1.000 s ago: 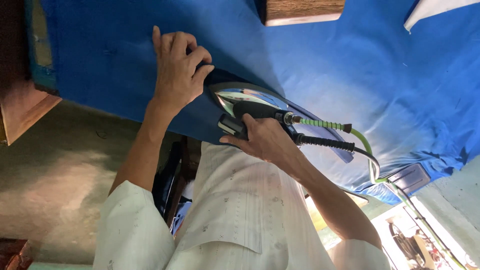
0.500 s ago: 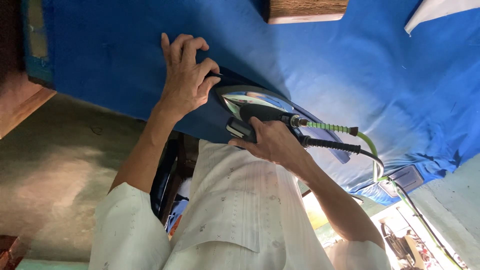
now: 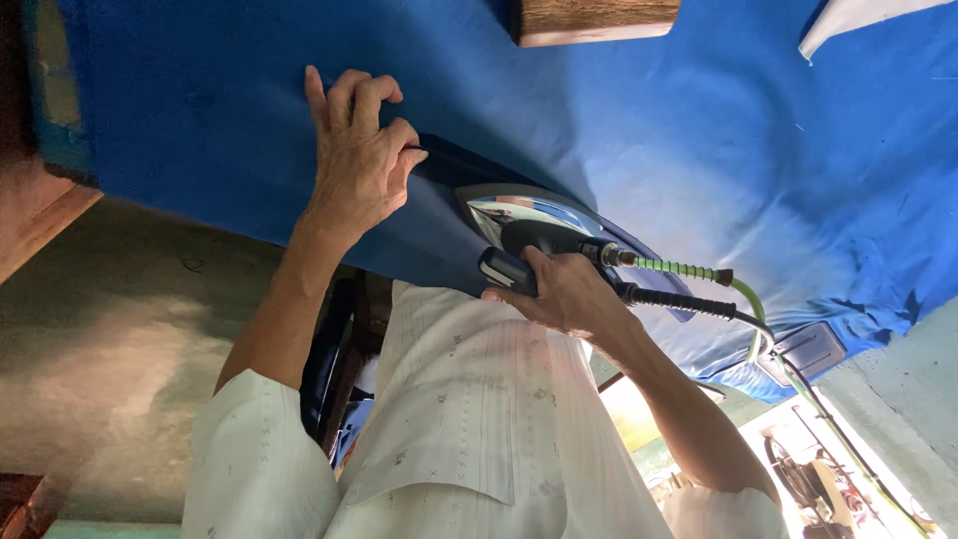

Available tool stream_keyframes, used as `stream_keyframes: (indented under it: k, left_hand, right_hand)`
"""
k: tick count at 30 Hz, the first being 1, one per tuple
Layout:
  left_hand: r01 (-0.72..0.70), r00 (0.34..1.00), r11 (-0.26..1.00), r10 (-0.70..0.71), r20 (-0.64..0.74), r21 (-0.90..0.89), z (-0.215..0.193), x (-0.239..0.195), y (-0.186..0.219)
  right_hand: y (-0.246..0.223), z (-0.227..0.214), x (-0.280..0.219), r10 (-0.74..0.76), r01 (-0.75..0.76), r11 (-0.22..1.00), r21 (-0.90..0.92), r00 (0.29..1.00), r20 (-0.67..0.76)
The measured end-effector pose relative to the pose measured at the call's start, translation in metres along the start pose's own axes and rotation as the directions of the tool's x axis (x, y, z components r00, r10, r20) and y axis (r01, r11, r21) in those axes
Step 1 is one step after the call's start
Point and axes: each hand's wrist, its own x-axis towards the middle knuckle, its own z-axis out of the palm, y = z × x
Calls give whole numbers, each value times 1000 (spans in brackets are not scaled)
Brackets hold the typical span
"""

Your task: The person irons a dark blue piece of fabric on a blue-covered ironing board using a steam iron and a wooden pressing block. They repeatedly smooth the fabric with the iron and press it with the block, occasionally adjusting the fabric's position.

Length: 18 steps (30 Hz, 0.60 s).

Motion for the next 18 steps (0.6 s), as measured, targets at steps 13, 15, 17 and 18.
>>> stream_keyframes:
  k: [13, 15, 17, 18]
  left_hand:
    - [144, 989, 971, -133, -70, 190, -7, 2, 14]
    - [183, 983, 961, -173, -65, 208, -8, 4, 7]
    - [222, 974, 958, -210, -82, 182, -8, 3, -4]
    - [215, 976, 960, -204, -77, 181, -8, 3, -8]
  right_hand:
    - [-30, 10, 36, -23, 23, 1000, -3, 986, -167]
    - [-33, 14, 41, -37, 32, 999, -26, 972, -231]
    - [-36, 17, 44, 53, -51, 999, 15, 981, -187]
    - [-39, 17, 46, 60, -58, 998, 18, 980, -191]
